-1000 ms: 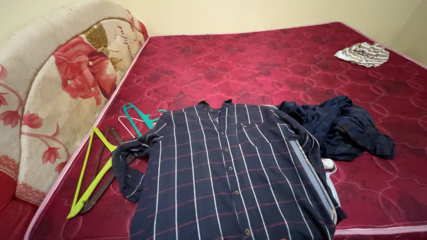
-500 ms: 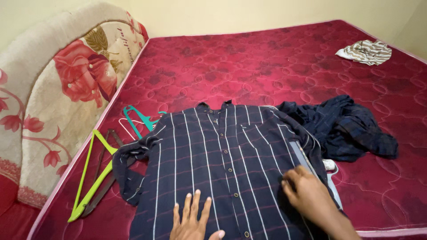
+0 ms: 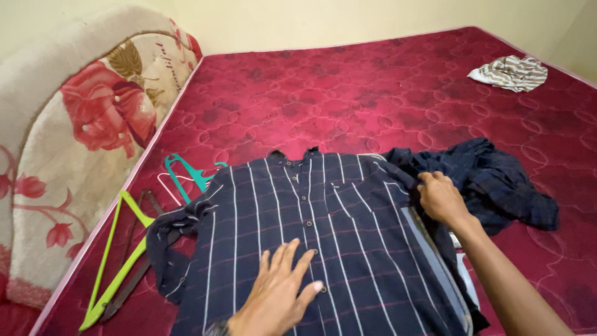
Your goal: The person lays a dark striped shirt flat on a suitcase and uses a lint roller to remove lint from the shirt's surface. The person repeatedly rolls the lint roller over the shirt's front and sleeves.
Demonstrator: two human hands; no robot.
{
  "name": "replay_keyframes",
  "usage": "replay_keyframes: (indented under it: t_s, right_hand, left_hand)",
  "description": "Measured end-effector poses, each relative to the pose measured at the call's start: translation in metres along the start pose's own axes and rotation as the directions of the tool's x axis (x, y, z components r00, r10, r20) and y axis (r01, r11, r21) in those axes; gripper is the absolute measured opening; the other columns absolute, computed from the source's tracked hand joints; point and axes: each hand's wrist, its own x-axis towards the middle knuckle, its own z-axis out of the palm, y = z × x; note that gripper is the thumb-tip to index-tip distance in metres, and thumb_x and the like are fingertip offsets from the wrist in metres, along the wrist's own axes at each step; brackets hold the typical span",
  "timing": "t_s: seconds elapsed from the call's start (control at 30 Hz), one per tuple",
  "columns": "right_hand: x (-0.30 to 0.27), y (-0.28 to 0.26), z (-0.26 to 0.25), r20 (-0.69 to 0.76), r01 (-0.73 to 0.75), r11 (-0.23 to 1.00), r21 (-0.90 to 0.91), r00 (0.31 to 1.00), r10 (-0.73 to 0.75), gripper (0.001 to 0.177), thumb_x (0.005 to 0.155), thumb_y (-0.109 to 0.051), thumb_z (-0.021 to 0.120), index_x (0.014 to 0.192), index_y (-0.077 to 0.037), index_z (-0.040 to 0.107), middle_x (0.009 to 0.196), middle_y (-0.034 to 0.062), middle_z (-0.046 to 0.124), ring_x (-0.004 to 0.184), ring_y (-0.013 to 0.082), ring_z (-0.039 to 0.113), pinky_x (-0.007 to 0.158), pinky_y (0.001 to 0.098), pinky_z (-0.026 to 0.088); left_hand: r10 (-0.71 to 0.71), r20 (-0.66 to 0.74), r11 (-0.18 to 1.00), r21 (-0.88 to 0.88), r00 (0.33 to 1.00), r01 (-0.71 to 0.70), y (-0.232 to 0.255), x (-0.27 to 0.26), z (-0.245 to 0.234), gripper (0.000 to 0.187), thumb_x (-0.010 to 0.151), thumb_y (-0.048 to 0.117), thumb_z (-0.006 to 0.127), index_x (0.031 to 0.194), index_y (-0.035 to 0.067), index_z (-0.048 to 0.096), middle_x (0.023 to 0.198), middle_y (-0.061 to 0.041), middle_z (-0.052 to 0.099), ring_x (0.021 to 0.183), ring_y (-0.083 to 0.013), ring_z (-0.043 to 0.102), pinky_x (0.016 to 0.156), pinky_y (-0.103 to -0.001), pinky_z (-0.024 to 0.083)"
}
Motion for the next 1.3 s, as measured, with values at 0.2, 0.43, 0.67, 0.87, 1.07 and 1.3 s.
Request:
replay_keyframes:
  t_s: [0.2,0.43,0.67,0.87,1.07,1.3]
  right_hand:
    - [0.032,0.020,0.011,0.199,-0.011,0.999,-0.031,0.980,0.017,0.029,0.094,-0.024,0.061,0.112,-0.007,0.074,0.114,0.0216,0.073,0.113,0.0406,0.067,0.098,0.0505,0.052]
    - [0.067,0.054,0.029,0.088,-0.110,0.991,-0.071,0.989,0.116,0.026,0.094,-0.018,0.057,0.113,-0.004,0.065,0.105,0.0276,0.072,0.101,0.0479,0.068,0.089,0.0562,0.053]
    - [0.085,0.043,0.028,-0.042,-0.104,0.988,-0.112,0.994,0.099,0.025,0.098,-0.017,0.054,0.113,-0.002,0.066,0.114,0.0272,0.070,0.101,0.0486,0.068,0.088,0.0569,0.053]
    - [0.085,-0.019,0.012,-0.142,0.033,0.999,0.008,0.989,-0.032,0.026,0.088,-0.020,0.059,0.106,-0.005,0.070,0.109,0.0221,0.068,0.099,0.0420,0.068,0.088,0.0506,0.054]
    - [0.111,-0.031,0.054,0.039,0.219,0.975,-0.039,0.975,-0.218,0.025,0.090,-0.031,0.066,0.104,-0.016,0.078,0.114,0.0138,0.071,0.115,0.0382,0.059,0.096,0.0637,0.040]
    - [0.138,-0.013,0.105,0.249,0.092,0.994,-0.067,0.966,-0.073,0.024,0.087,-0.032,0.069,0.107,-0.022,0.079,0.105,0.0025,0.079,0.119,0.0283,0.062,0.103,0.0635,0.027]
  left_hand:
    - [0.173,0.018,0.982,-0.077,0.985,-0.171,0.025,0.077,0.016,0.066,0.101,0.043,0.053,0.152,0.002,0.043,0.160,-0.032,0.027,0.150,-0.0497,0.023,0.116,-0.067,0.015]
    - [0.240,0.133,0.967,-0.121,0.962,-0.224,0.043,0.105,0.056,0.089,0.095,0.064,0.052,0.159,0.005,0.034,0.165,-0.033,0.016,0.152,-0.0552,0.008,0.116,-0.073,0.002]
    - [0.231,0.165,0.967,-0.147,0.959,-0.208,0.042,0.108,0.062,0.098,0.092,0.070,0.051,0.162,0.006,0.031,0.169,-0.031,0.013,0.155,-0.0551,0.001,0.115,-0.076,-0.005]
    - [0.235,0.193,0.965,-0.167,0.953,-0.204,0.042,0.110,0.064,0.102,0.089,0.074,0.049,0.163,0.007,0.030,0.170,-0.032,0.010,0.155,-0.0563,-0.003,0.114,-0.077,-0.010]
    - [0.251,0.173,0.959,-0.178,0.952,-0.221,0.039,0.110,0.071,0.102,0.090,0.074,0.048,0.164,0.007,0.030,0.170,-0.033,0.010,0.156,-0.0575,-0.004,0.113,-0.078,-0.012]
    - [0.262,0.171,0.948,-0.227,0.950,-0.221,0.033,0.112,0.079,0.104,0.088,0.077,0.047,0.166,0.010,0.032,0.171,-0.033,0.011,0.155,-0.0603,-0.004,0.112,-0.082,-0.011]
